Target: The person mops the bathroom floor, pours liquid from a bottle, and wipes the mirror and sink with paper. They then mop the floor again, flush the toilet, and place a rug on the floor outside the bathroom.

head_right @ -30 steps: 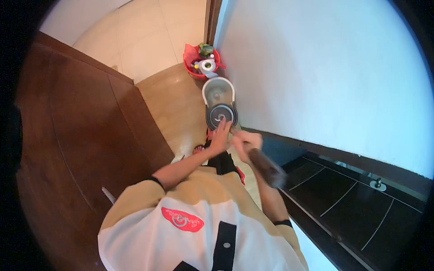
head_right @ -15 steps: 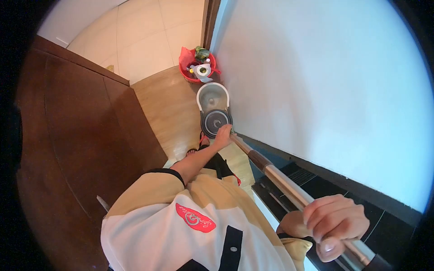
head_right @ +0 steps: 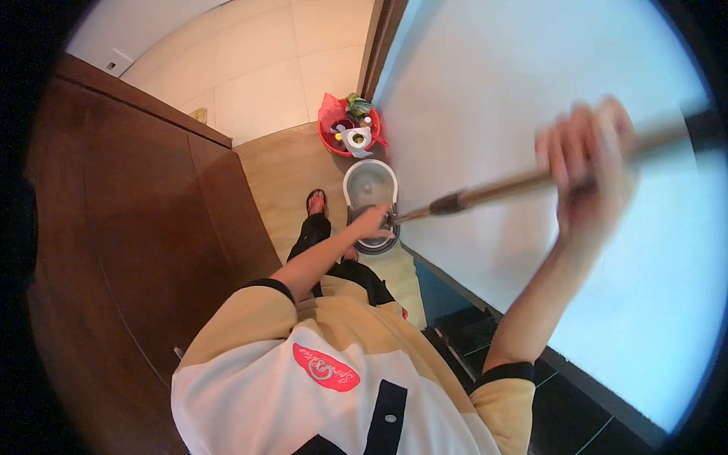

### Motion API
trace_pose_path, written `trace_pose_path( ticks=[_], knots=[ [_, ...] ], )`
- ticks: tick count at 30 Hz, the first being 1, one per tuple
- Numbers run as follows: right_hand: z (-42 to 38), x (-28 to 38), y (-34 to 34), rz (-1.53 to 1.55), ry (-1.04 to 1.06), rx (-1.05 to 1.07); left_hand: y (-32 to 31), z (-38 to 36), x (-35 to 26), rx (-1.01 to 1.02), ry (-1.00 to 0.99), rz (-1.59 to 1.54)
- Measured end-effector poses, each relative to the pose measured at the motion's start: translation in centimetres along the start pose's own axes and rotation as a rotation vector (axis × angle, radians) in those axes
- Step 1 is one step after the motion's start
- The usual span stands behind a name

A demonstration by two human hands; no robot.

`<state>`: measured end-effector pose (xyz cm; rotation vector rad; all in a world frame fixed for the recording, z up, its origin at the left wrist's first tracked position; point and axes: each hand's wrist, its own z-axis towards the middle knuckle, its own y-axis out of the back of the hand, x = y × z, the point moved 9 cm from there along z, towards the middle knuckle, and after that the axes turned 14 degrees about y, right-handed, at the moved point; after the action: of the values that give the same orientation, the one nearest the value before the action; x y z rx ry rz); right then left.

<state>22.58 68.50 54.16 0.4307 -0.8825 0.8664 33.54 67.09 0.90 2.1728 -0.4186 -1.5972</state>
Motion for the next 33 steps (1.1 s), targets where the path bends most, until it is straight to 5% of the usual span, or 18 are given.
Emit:
trace_pose_path(
  ticks=[1, 2, 3, 7, 11, 13, 15, 17, 19, 24, 27, 28, 33],
  knots=[
    [1.6, -3.5, 2.9, -0.057, 0.021, -0.115, 2.8, -0.9, 1.9, -0.138, -0.037, -0.003],
    [2.4, -5.5, 3.4, -0.43, 0.059, -0.265, 6.0, -2.0, 4.2, -0.276, -0.075, -0.003],
    [3.1, -8.8, 4.1, -0.476, 0.029, -0.28, 8.2, -2.9, 9.6, -0.202, 0.299, -0.107],
    [1.8, -22.7, 6.0, -0.674, -0.105, -0.296, 18.4, -16.3, 27.8, -0.191, 1.011, 0.075],
    [0.3, -27.8, 3.9, -1.183, -0.023, -0.322, 25.4, -28.7, 33.9, -0.135, 1.031, 0.273],
    [0.5, -24.8, -1.4, -1.539, 0.276, -0.407, 23.6, -35.1, 42.3, -0.129, 1.091, -0.021],
    [-1.4, -29.6, -5.4, -1.114, 0.238, -0.366, 28.4, -30.0, 30.1, -0.012, 0.982, 0.143],
    [-1.7, -40.3, -12.4, -0.708, -0.054, 0.074, 26.9, -31.4, 32.6, 0.032, 1.0, 0.366],
    [-5.6, -52.8, -15.8, -0.542, -0.301, 0.177, 27.4, -31.4, 31.9, -0.033, 0.992, 0.395],
    [-19.3, -75.6, -16.2, -0.888, -0.42, 0.626, 27.6, -32.8, 32.3, -0.017, 1.033, 0.335],
    [-23.8, -82.1, -17.1, -1.081, -0.399, 0.983, 28.1, -33.7, 32.8, 0.009, 1.069, 0.417],
    [-24.2, -83.2, -17.4, -1.26, -0.219, 1.075, 28.6, -33.4, 32.5, -0.004, 1.064, 0.459],
    [-26.7, -87.1, -16.3, -1.311, -0.346, 1.194, 29.2, -34.9, 34.4, -0.15, 1.171, 0.299]
  ],
)
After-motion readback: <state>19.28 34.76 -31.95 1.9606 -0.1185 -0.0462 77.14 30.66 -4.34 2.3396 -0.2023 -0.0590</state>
